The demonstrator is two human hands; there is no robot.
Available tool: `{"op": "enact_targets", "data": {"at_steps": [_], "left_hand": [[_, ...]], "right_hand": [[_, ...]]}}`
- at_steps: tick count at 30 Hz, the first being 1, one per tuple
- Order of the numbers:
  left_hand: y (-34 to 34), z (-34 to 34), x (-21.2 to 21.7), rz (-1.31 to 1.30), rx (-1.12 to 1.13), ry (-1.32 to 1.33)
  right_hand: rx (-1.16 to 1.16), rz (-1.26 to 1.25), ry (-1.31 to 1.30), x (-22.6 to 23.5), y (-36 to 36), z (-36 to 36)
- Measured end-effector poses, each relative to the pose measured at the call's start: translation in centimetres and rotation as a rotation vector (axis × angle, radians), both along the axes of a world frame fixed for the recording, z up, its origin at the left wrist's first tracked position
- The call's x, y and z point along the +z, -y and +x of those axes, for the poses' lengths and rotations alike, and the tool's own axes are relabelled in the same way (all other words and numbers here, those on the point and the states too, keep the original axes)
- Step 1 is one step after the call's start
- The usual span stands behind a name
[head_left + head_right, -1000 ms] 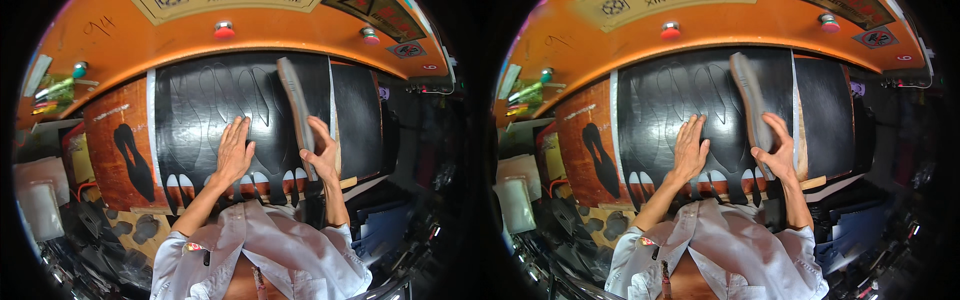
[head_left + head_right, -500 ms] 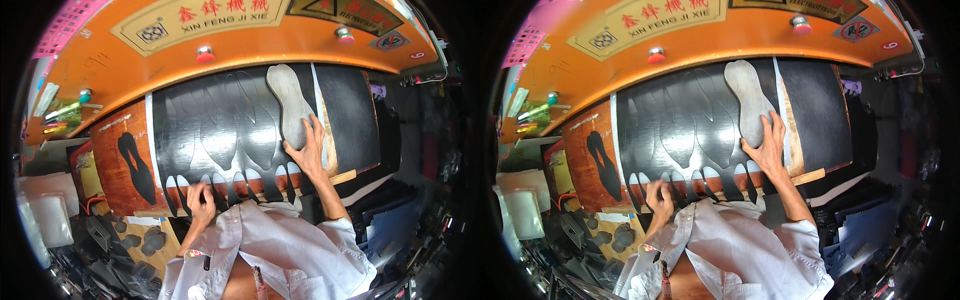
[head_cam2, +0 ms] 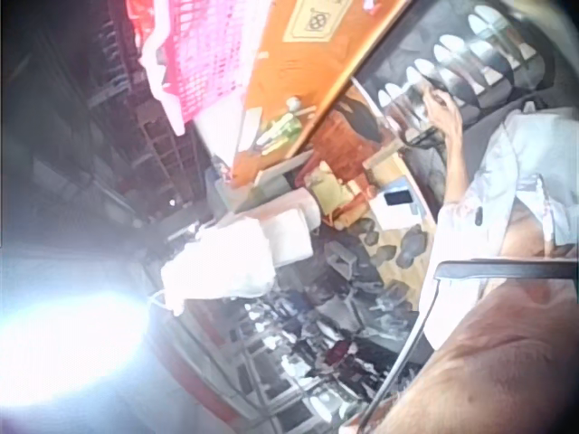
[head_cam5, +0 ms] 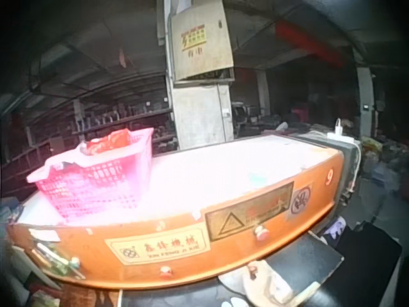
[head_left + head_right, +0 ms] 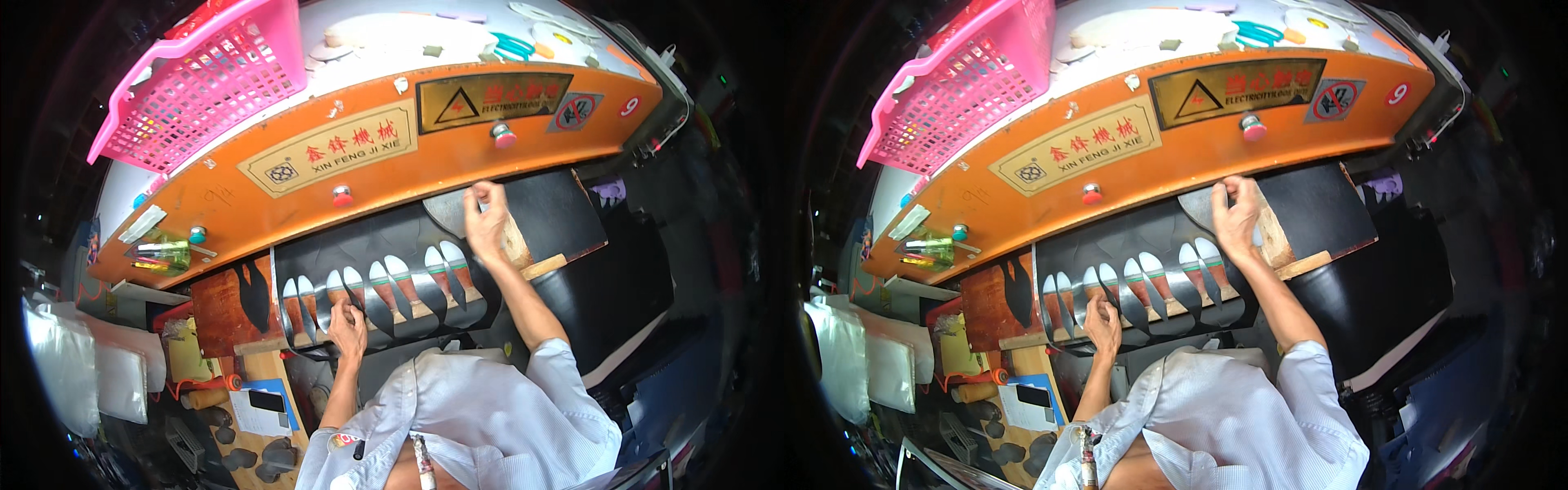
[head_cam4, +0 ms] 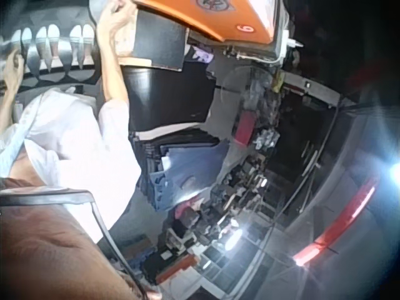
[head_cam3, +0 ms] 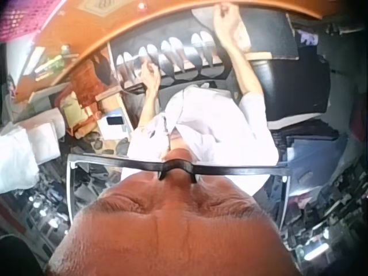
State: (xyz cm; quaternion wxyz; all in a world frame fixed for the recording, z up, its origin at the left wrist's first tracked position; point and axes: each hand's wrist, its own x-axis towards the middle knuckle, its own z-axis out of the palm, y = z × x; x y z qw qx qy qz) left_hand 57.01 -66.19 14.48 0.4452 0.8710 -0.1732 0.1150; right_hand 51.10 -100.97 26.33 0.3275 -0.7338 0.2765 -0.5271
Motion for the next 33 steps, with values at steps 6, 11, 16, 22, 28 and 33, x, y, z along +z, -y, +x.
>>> {"op": "enact_targets", "data": {"at_steps": [6, 11, 16, 22, 28, 33], "left_hand": [[3.2, 5.6, 2.3, 0.080, 0.059, -0.089], [5.6, 9.8, 4.1, 0.047, 0.065, -0.101], [7.2, 11.2, 4.2, 0.131, 0.183, -0.087], [6.3, 11.6, 3.3, 0.205, 0.140, -0.035], [5.4, 12.2, 3.1, 0.089, 0.034, -0.116], [4.5, 11.1, 2.9, 0.033, -0.017, -0.064]], "right_hand": [[0.220, -0.215, -0.091, 8.1, 4.7, 2.3], [0.063, 0.030, -0.213, 2.0, 5.8, -2.0], [0.000, 0.120, -0.397, -3.9, 6.0, -5.4], [-0.085, 0.003, -0.426, -7.9, 4.7, -3.2], [-0.078, -0.069, -0.578, -9.3, 4.3, -2.9], [-0.064, -0.081, -0.753, -9.1, 4.3, -3.6]]}}
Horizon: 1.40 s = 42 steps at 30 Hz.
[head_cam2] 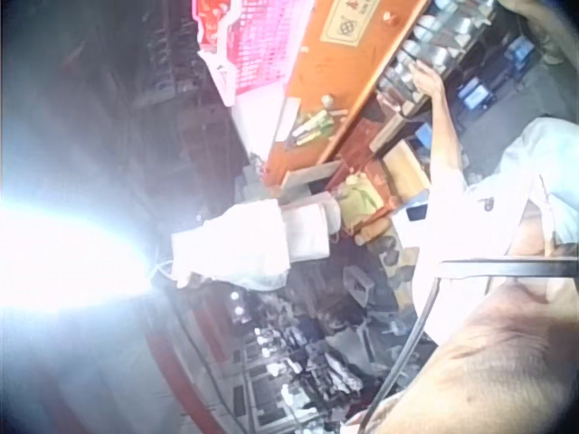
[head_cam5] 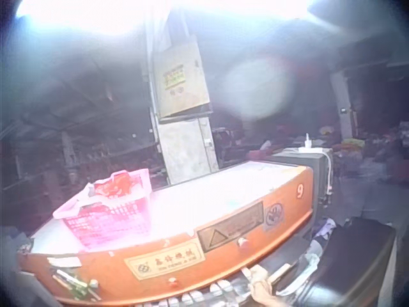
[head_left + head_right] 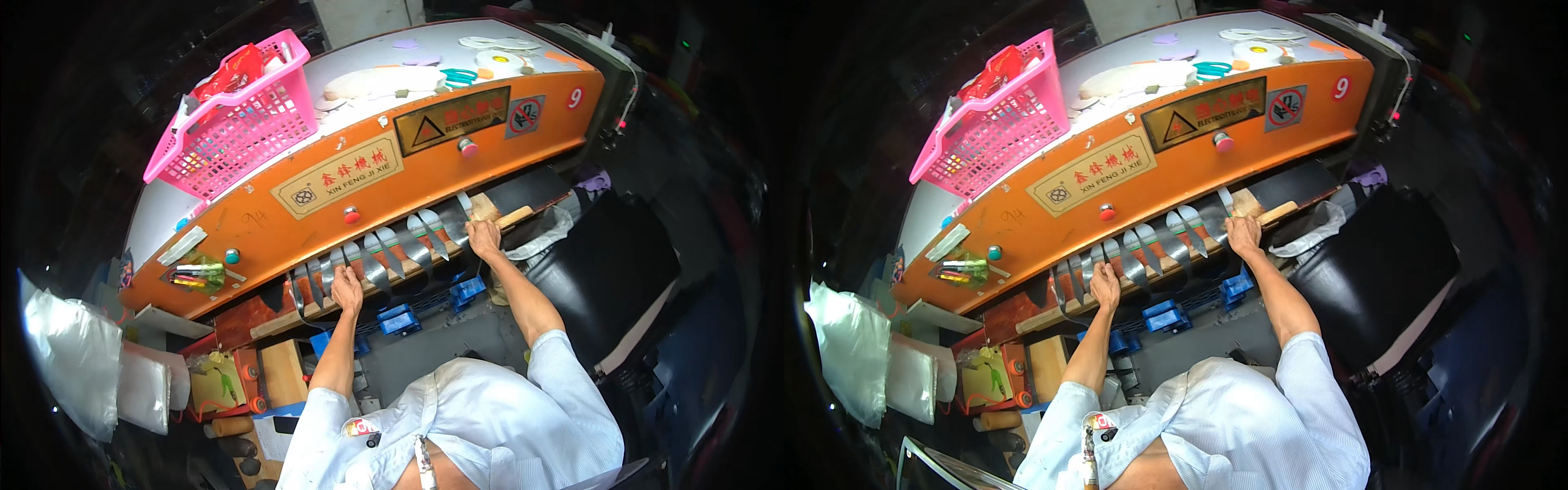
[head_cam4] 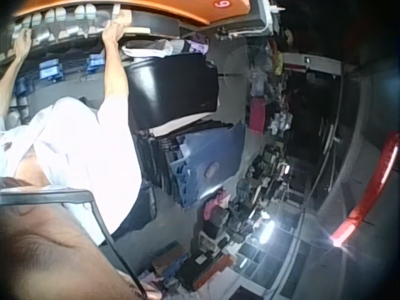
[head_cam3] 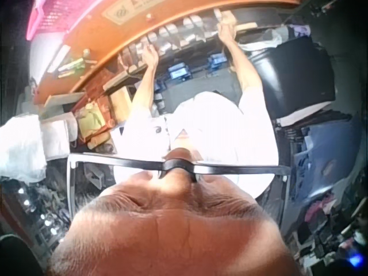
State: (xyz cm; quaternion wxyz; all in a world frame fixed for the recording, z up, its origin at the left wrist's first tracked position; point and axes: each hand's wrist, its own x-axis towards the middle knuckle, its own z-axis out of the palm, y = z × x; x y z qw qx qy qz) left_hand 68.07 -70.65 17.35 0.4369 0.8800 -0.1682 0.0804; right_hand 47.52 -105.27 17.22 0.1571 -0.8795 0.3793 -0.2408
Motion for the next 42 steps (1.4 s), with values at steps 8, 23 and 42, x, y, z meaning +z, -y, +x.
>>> {"op": "enact_targets", "data": {"at_steps": [8, 23, 42], "left_hand": [[-4.1, -8.2, -1.7, -0.043, -0.034, -0.125], [8.5, -13.8, 4.1, 0.216, -0.708, -0.004], [7.2, -20.6, 2.9, 0.364, -0.698, -0.002]], "right_hand": [[0.043, 0.002, 0.094, -1.6, -4.8, -8.6], [0.181, 0.031, -0.123, 5.4, -10.1, -2.0], [-0.157, 0.065, -0.196, 3.6, -0.4, -23.1]]}}
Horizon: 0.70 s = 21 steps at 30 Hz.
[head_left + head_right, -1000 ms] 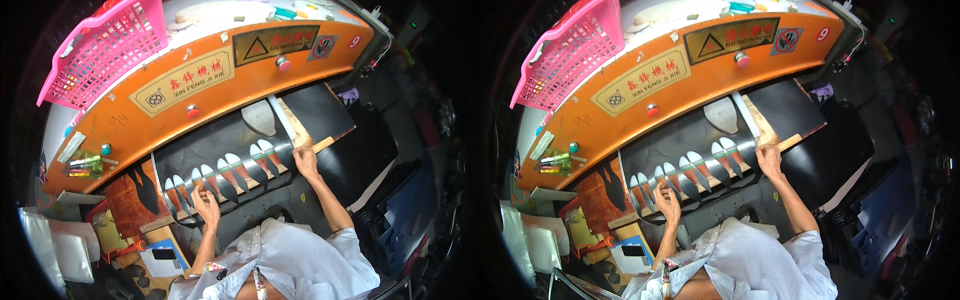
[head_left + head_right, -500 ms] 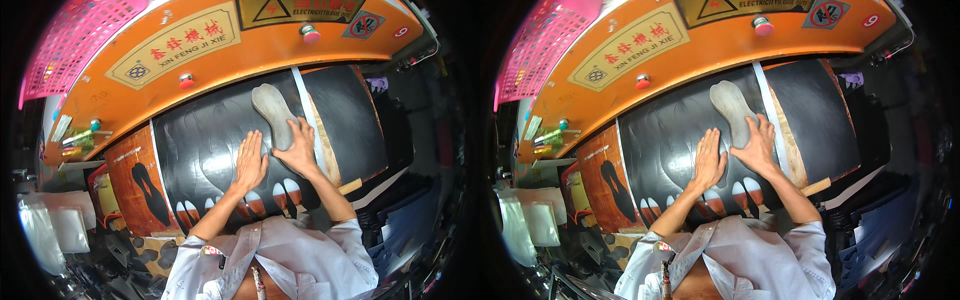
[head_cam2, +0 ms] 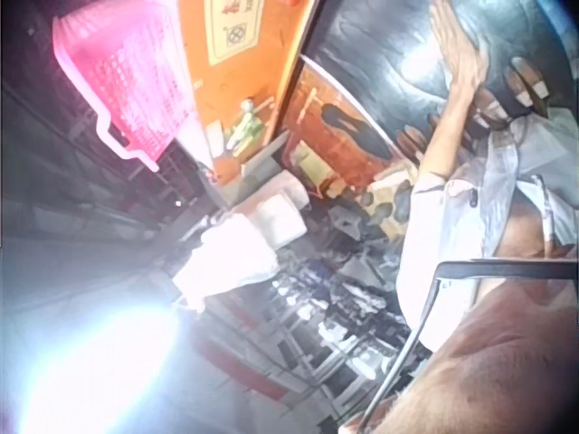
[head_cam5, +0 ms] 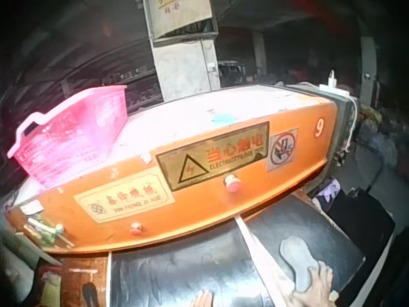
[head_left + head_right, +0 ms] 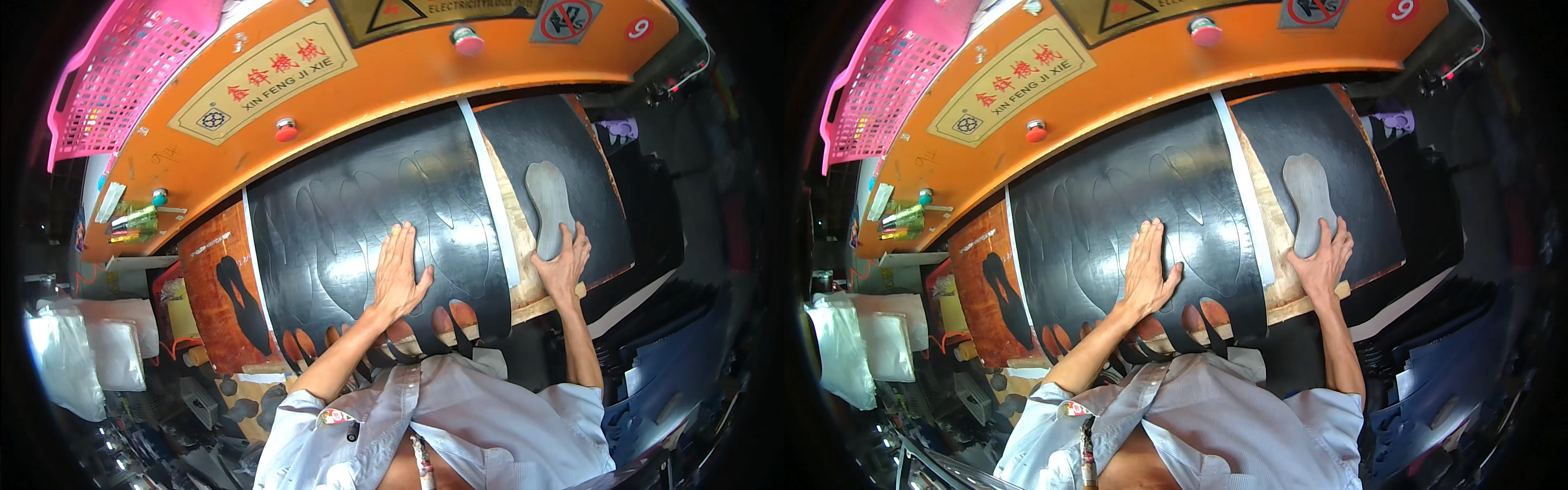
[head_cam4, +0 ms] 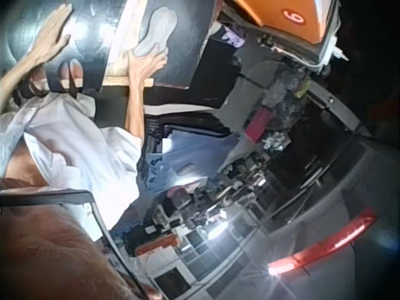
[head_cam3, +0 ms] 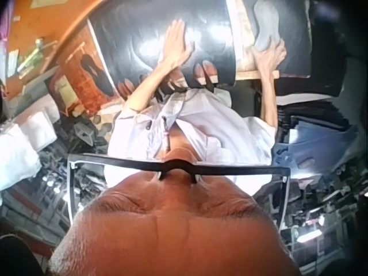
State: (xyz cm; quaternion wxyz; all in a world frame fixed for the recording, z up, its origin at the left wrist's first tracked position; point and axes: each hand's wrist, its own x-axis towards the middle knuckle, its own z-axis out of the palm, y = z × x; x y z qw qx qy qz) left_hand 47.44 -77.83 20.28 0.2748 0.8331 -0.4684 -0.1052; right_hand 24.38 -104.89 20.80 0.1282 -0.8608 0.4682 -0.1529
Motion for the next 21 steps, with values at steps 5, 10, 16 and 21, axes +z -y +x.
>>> {"op": "enact_targets", "data": {"at_steps": [5, 10, 16, 21], "left_hand": [[-2.5, -4.3, 1.2, 0.103, -0.050, -0.095], [-2.2, -4.4, 3.3, 0.117, -0.204, -0.082], [3.0, -1.0, 0.3, -0.016, -0.823, -0.069], [3.8, -0.7, -0.5, -0.073, -0.768, -0.005]], "right_hand": [[0.050, -0.061, 0.060, 0.3, -3.3, -2.4], [-0.137, 0.855, 0.294, 1.5, -11.0, -3.3], [-0.026, 1.443, 0.676, -1.1, -10.8, -1.3], [-0.239, 1.353, 0.820, -1.8, -12.1, -0.6]]}}
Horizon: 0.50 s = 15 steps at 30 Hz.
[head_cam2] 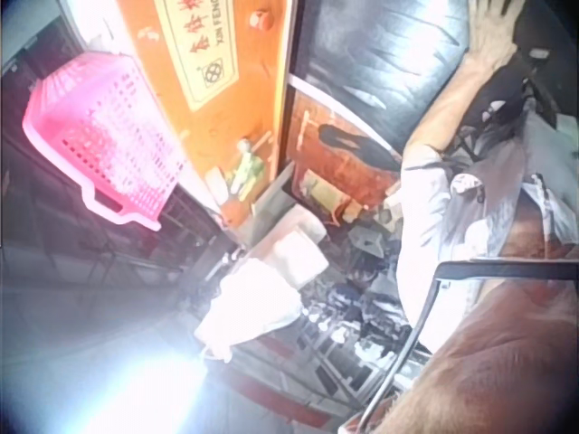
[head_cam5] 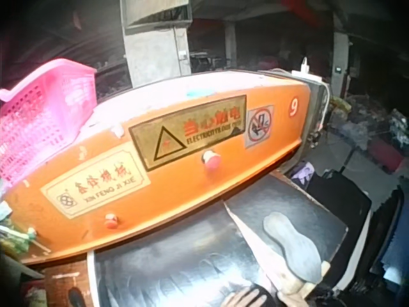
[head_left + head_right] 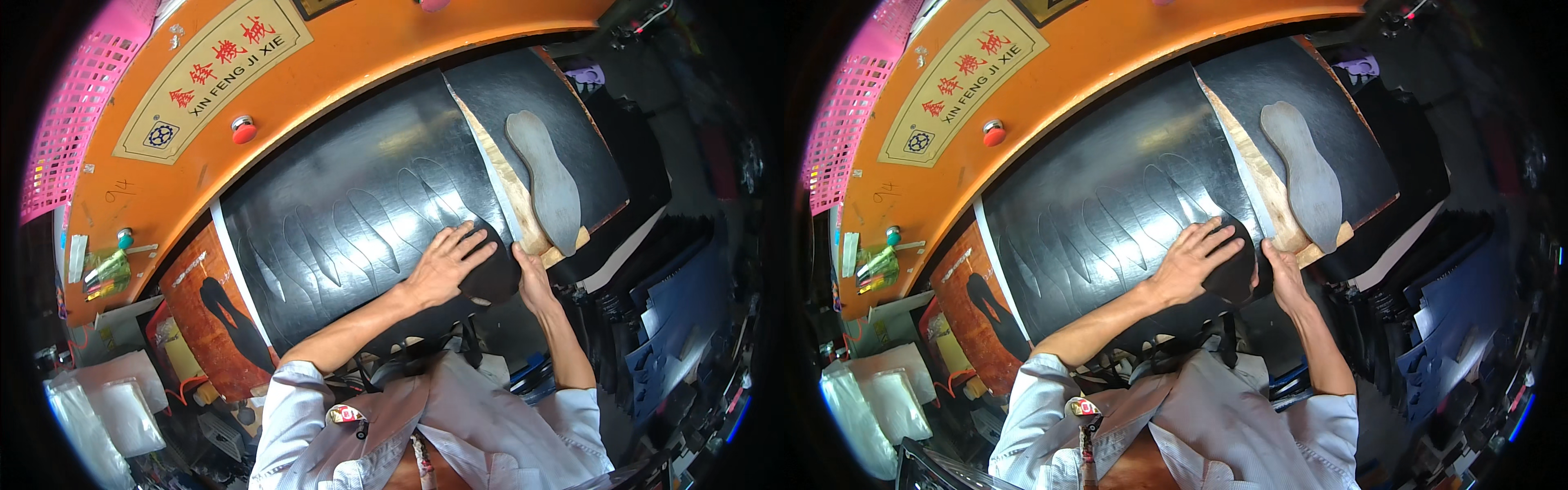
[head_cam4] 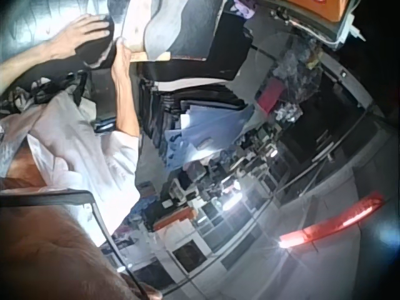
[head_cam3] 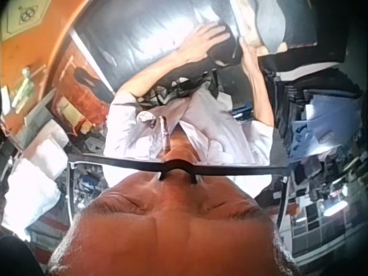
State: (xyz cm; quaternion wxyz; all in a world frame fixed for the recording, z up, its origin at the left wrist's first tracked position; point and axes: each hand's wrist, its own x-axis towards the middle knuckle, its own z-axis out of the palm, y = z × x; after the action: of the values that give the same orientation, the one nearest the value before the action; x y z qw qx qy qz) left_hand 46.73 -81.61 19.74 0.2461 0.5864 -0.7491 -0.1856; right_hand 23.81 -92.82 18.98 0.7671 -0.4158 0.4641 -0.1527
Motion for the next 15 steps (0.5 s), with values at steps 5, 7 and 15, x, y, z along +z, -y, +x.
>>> {"op": "enact_targets", "data": {"at_steps": [5, 7, 15], "left_hand": [[-3.3, 8.9, 4.3, -0.084, 1.189, -1.551], [-7.2, 15.2, 7.5, -0.457, 1.065, -1.469], [-10.8, 11.9, 6.4, -0.510, 0.480, 0.035]], "right_hand": [[0.021, -0.227, -0.247, -0.6, 0.0, 0.6], [0.010, -0.272, -0.346, 0.0, 0.0, 0.9], [0.364, -0.610, -0.325, 4.7, -4.6, 3.8]]}}
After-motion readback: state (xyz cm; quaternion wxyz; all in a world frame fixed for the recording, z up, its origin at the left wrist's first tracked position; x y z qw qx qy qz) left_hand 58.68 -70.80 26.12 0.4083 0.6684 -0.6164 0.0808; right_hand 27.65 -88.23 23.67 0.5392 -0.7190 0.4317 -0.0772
